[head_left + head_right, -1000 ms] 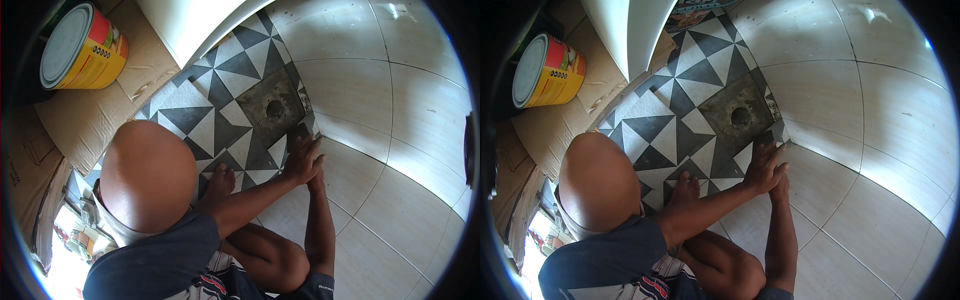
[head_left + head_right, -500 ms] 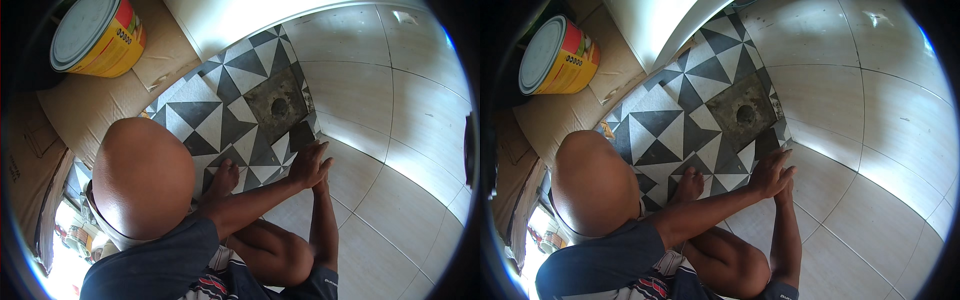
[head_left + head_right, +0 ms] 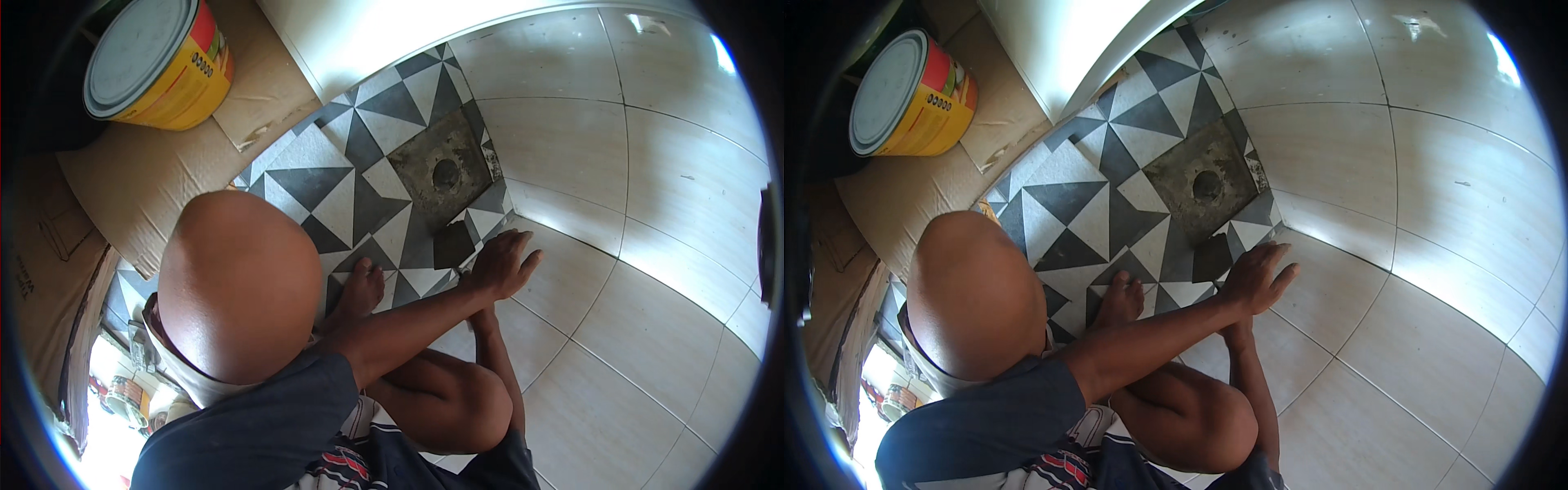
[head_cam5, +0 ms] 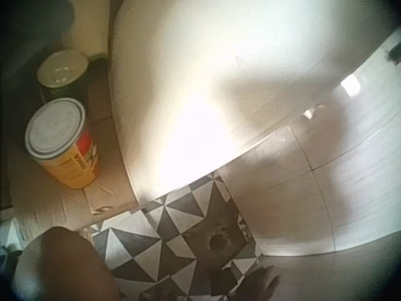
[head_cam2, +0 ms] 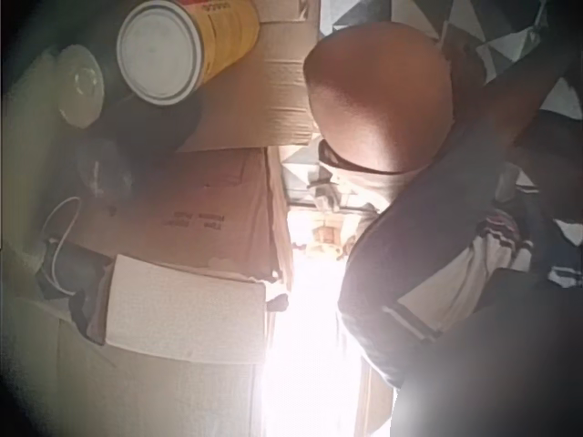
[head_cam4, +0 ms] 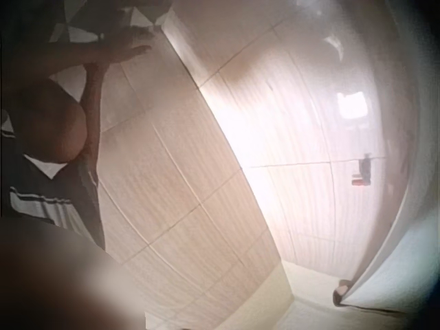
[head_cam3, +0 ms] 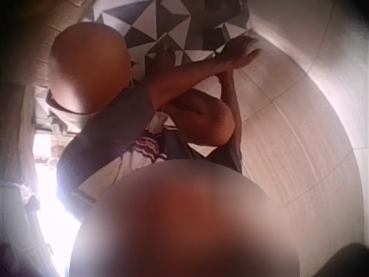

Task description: Scraping and cleaning the area around a floor drain using a trowel/putty knife.

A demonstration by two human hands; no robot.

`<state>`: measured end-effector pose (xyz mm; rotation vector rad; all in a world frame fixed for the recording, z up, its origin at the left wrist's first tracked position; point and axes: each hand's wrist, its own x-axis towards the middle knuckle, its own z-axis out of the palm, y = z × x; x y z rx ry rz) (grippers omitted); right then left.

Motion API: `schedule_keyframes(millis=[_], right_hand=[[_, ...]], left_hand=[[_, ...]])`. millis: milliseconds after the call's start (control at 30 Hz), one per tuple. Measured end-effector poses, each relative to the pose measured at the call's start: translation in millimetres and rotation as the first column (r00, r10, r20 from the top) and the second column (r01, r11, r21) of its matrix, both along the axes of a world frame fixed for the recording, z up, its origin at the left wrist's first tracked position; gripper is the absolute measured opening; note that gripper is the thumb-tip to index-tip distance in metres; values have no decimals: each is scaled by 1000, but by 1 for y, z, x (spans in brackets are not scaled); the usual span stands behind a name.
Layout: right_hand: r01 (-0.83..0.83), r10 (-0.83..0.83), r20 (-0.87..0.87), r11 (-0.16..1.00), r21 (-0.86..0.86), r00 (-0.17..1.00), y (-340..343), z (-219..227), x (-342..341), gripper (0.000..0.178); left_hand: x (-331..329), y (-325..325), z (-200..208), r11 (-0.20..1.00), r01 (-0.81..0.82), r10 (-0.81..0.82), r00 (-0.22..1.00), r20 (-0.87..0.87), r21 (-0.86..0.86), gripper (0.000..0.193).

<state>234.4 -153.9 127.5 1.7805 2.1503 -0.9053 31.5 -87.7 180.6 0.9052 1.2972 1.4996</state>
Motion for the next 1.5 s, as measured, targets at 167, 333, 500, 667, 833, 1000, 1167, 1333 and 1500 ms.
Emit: schedule_keyframes(millis=[167, 333, 500, 667, 833, 1000, 1167, 1333, 1500], right_hand=[[84, -87, -68, 996, -40, 994, -14, 19, -75, 48], [602, -650, -368, 758, -250, 665, -46, -29, -119, 43], [731, -833, -497, 494, -470, 243, -72, -66, -185, 44], [760, -833, -525, 453, -465, 176, -112, -94, -188, 43], [802, -811, -540, 468, -371, 224, -109, -87, -222, 44], [833, -866, -437, 418, -363, 244, -111, -100, -218, 49], [795, -910, -371, 360, -488, 184, -102, -116, -229, 44], [877, -827, -522, 394, -276, 208, -100, -136, -238, 41], [896, -678, -719, 403, -187, 155, -111, -146, -233, 46]], left_hand=[[-12, -3, -12, 996, 26, -23, 999, 28, -88, 50], [-27, -23, -55, 973, -227, 211, 944, -254, -31, 39], [-82, -67, -123, 889, -285, 152, 923, -355, -359, 46], [-84, -90, -98, 587, 408, -420, 892, 169, -699, 64], [-79, -98, -150, 678, 371, -439, 897, 56, -634, 55], [-72, -88, -139, 631, 344, -417, 906, 70, -695, 54], [-84, -70, -139, 670, 403, -392, 905, 163, -623, 44], [-83, -59, -153, 627, 441, -439, 881, 176, -641, 52], [-72, -71, -164, 728, 357, -410, 911, 47, -585, 58]])
